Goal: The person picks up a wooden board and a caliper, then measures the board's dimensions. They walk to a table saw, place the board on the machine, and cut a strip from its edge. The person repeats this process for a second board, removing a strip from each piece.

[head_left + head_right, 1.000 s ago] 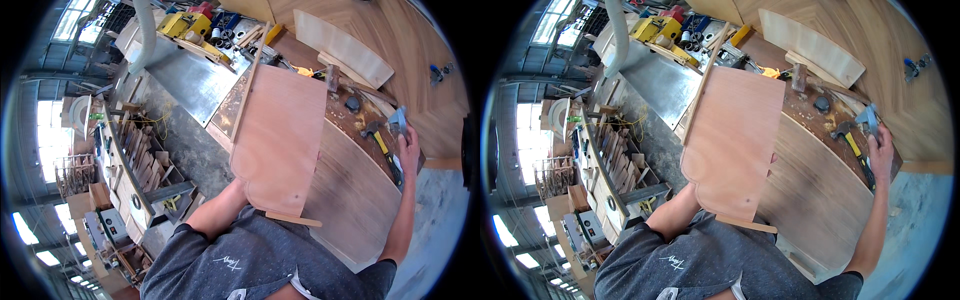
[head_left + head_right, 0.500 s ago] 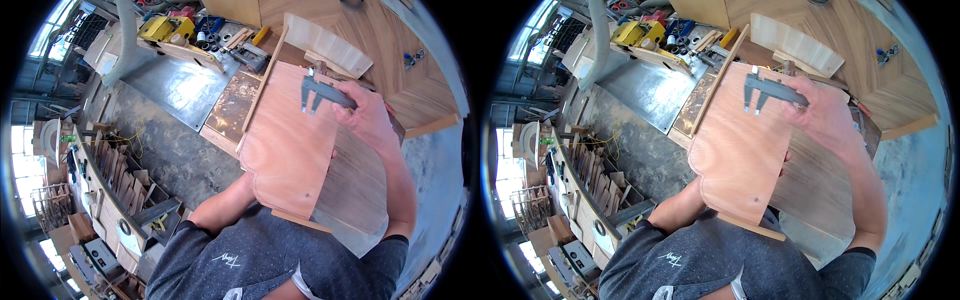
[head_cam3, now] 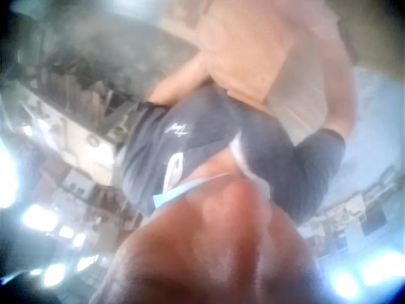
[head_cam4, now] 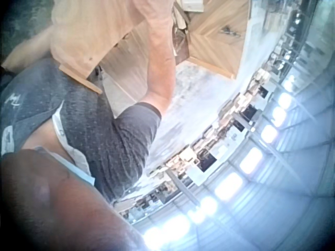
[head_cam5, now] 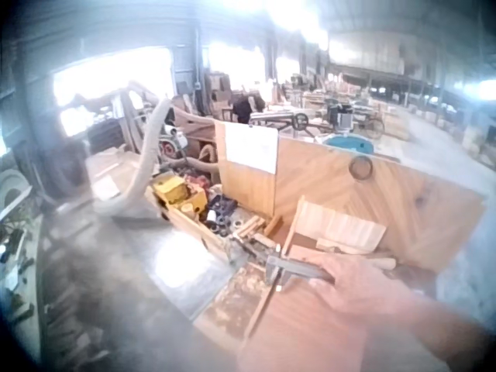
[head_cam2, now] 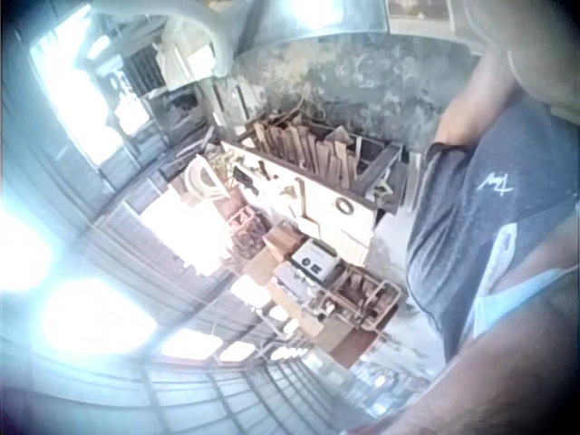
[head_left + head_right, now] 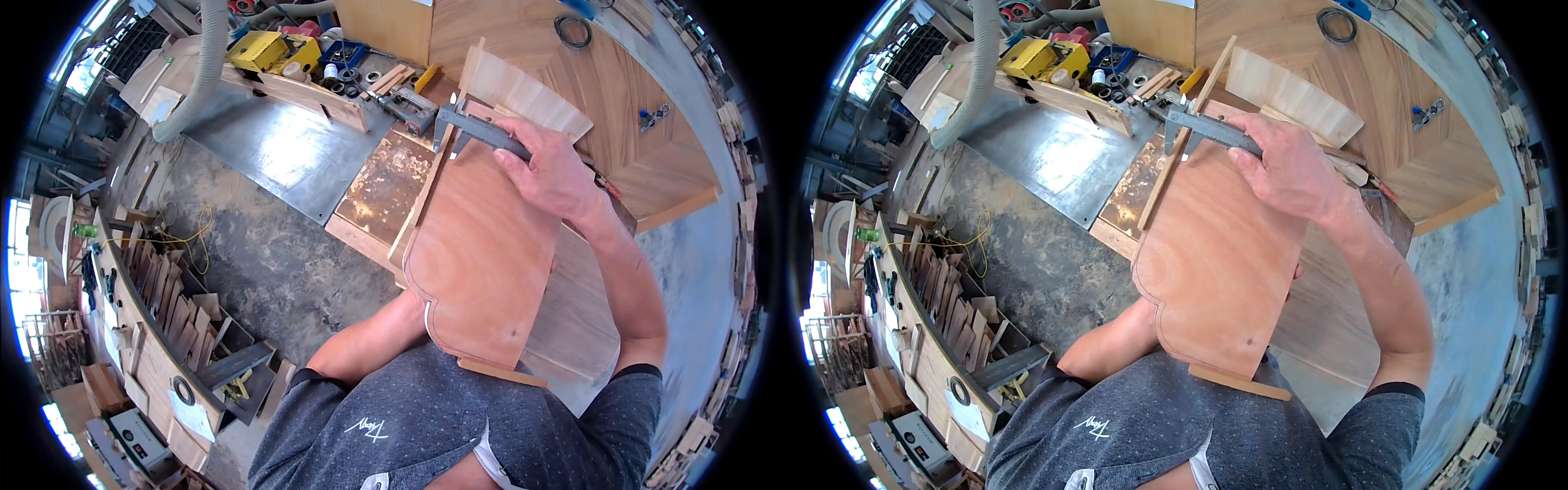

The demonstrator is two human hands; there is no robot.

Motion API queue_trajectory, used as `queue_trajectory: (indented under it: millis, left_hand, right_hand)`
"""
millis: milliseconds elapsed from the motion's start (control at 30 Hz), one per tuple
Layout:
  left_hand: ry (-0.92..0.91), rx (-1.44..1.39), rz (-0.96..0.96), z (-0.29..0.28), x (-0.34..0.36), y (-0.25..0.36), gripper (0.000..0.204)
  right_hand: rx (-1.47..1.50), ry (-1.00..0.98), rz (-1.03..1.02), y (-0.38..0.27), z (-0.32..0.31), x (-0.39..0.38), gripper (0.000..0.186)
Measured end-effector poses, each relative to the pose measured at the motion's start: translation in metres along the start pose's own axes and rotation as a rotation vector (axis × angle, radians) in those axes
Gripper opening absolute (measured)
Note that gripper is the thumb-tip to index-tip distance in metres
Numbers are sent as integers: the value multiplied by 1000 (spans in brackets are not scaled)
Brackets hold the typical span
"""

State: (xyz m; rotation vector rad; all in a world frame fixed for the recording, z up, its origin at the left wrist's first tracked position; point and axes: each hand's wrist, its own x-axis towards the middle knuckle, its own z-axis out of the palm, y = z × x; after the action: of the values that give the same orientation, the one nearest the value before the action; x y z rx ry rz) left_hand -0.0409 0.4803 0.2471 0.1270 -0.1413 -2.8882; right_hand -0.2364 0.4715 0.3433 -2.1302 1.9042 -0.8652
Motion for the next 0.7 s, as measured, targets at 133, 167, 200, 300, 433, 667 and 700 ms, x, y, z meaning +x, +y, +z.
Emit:
queue_trajectory:
  millis: [133, 167, 200, 300, 433, 667, 700]
  left_hand:
    - [7, 17, 79, -5, -3, -1, 71]
    - [6, 25, 94, -5, -3, -2, 70]
    - [6, 26, 102, -5, -3, -3, 70]
    - [8, 29, 120, -6, -3, -7, 70]
    - [13, 35, 133, -6, -3, -14, 69]
    - [21, 38, 139, -4, -5, -23, 68]
    - [22, 42, 142, -4, -6, -25, 68]
  right_hand:
    - [-114, 28, -75, 0, -3, 2, 37]
    - [-135, 15, -66, -2, -4, 2, 38]
    - [-137, 17, -69, -3, -5, 1, 38]
    - [-152, 22, -74, -4, -7, -1, 39]
    - [-193, 31, -80, -3, -9, -6, 40]
    - [-228, 50, -76, -6, -11, -14, 42]
    - [-223, 37, -61, -7, -12, -16, 43]
